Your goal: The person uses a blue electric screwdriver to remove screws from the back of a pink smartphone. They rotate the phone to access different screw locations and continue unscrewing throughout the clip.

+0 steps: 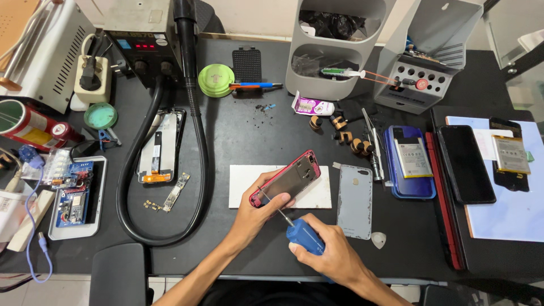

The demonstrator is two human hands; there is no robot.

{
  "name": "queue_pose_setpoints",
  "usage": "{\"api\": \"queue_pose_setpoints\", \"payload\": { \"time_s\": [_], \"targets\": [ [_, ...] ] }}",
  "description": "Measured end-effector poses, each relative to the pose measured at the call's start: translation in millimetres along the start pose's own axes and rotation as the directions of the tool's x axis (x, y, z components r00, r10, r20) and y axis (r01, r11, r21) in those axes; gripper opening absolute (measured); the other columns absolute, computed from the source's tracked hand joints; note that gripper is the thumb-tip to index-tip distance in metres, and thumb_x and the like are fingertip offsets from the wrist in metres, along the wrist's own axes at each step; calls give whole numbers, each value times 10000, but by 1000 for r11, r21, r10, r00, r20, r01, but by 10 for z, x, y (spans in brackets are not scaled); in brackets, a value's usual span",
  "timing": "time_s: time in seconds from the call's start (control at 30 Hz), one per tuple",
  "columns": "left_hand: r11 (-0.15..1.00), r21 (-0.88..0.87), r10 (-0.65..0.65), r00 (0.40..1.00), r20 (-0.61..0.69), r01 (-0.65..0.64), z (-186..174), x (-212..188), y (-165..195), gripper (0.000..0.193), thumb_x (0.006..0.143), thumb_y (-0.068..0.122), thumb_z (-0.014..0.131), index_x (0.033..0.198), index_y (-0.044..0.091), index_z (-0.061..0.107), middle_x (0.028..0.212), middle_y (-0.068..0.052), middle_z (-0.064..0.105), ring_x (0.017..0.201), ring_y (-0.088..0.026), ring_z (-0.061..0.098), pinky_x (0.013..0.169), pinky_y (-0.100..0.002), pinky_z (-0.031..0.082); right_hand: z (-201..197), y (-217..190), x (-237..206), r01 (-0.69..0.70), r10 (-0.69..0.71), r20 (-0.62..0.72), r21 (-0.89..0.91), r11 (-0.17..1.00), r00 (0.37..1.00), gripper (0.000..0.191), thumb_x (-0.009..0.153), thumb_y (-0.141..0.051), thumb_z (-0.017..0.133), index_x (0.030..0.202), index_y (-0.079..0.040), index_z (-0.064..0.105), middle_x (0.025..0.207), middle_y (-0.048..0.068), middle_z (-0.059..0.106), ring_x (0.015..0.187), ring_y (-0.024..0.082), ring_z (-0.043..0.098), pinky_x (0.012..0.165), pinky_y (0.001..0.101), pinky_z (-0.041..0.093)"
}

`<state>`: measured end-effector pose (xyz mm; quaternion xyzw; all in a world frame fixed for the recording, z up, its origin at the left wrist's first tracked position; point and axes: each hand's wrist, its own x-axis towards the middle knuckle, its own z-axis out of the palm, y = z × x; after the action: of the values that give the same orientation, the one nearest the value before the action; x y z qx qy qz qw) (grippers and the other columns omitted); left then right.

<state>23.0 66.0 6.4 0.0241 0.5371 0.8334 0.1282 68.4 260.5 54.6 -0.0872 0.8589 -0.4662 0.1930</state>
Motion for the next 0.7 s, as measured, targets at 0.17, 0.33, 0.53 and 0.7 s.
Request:
{"api": "queue_pose_setpoints", "payload": {
  "time_s": [0.17, 0.33, 0.53, 0.7],
  "targets": [
    [997, -45, 57, 997, 42, -55, -13, 14, -33, 501, 951, 192, 706, 1381, -22, 565, 1189, -105, 688, 1029, -133, 681, 914, -276, 591, -64, 74, 16, -171, 171, 14, 97, 980, 985, 354, 819, -292, 742, 1105, -108, 644, 637, 47, 674, 517, 125, 671, 529, 293, 553],
    [982, -176, -70, 997, -22, 65, -41, 88, -20, 480, 979, 245, 635, 1366, -36, 589, 1187, -137, 691, 1010, -174, 707, 832, -317, 650, -160, 180, 26, -65, 85, -57, 288, 955, 995, 295, 889, -233, 715, 1093, -35, 637, 682, 25, 627, 537, 90, 616, 509, 263, 517],
    [983, -53, -179, 975, -130, 173, -128, 175, 70, 381, 910, 181, 692, 1232, -15, 630, 973, -164, 727, 688, -198, 704, 570, -305, 605, -241, 176, -65, -20, 16, 13, 454, 891, 1000, 337, 911, -206, 686, 1175, -16, 598, 808, 16, 615, 556, 76, 591, 517, 249, 501],
    [924, 250, -228, 941, -248, 290, -249, 282, 110, 397, 837, 224, 783, 1131, 63, 569, 775, -114, 671, 549, -161, 586, 430, -310, 433, -348, 155, -89, -5, -30, 62, 492, 871, 998, 350, 947, -222, 677, 1200, 0, 580, 805, 27, 588, 582, 76, 587, 555, 241, 501]
  ]
}}
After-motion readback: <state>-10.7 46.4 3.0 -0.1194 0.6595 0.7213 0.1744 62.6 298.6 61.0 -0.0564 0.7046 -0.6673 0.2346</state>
